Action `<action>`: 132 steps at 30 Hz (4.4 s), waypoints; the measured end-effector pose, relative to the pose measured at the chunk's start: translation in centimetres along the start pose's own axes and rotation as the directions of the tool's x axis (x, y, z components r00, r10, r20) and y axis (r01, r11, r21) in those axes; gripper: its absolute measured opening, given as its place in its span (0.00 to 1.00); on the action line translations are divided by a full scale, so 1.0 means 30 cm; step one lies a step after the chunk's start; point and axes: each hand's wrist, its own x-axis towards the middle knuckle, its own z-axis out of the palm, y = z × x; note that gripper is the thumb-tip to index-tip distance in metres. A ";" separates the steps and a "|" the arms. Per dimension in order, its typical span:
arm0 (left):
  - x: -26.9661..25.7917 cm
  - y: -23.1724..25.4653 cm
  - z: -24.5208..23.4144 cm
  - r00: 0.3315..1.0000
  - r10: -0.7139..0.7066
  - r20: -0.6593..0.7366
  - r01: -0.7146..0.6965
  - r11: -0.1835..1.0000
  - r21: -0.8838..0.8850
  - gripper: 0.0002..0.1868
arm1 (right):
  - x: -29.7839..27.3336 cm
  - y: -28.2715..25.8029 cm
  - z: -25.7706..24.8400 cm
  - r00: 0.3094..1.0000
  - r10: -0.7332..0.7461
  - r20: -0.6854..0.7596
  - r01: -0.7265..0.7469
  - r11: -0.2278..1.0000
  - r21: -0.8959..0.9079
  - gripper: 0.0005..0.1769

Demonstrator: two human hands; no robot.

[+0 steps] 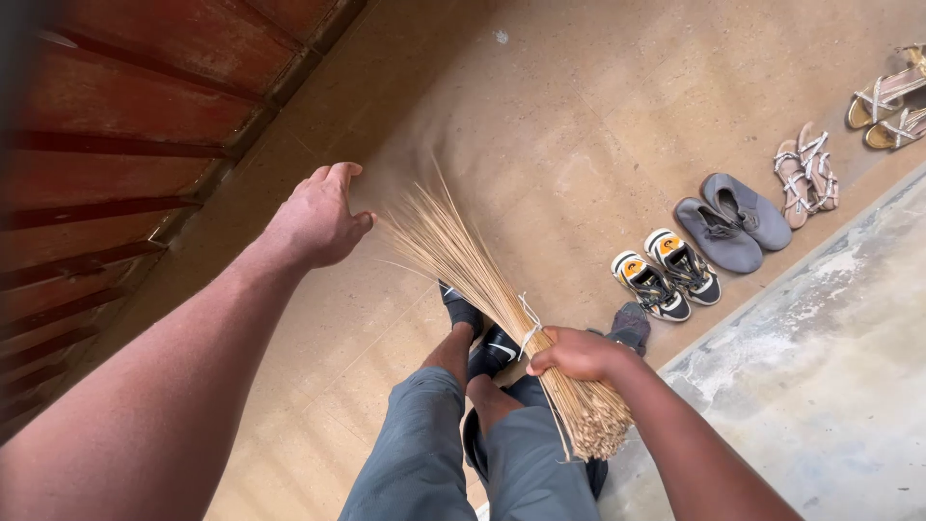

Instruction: The person is using a traditional straw broom to sweep debris and dust on a concrete floor in a hallway area.

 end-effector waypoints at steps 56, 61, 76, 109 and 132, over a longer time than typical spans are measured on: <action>0.135 0.665 -0.015 1.000 -0.023 -0.016 0.024 0.998 0.058 0.43 | -0.261 0.580 -0.644 0.929 0.041 -0.367 0.067 0.958 0.278 0.64; 0.150 0.680 -0.022 1.000 -0.014 -0.024 0.015 0.998 0.065 0.43 | -0.250 0.815 -0.981 0.829 0.312 -0.463 0.100 0.733 0.673 0.38; 0.126 0.869 -0.103 1.000 -0.004 -0.010 0.005 0.994 0.107 0.42 | -0.014 0.579 -0.587 0.999 -0.037 -0.039 0.046 0.961 0.272 0.35; 0.516 0.859 -0.405 0.997 0.073 -0.017 -0.071 0.994 0.089 0.42 | -0.319 0.677 -1.259 0.829 0.274 -0.488 0.065 0.819 0.571 0.43; 0.635 0.957 -0.578 0.996 0.085 -0.020 -0.083 0.993 0.087 0.42 | -0.352 0.603 -1.524 0.778 0.341 -0.528 -0.017 0.851 0.524 0.42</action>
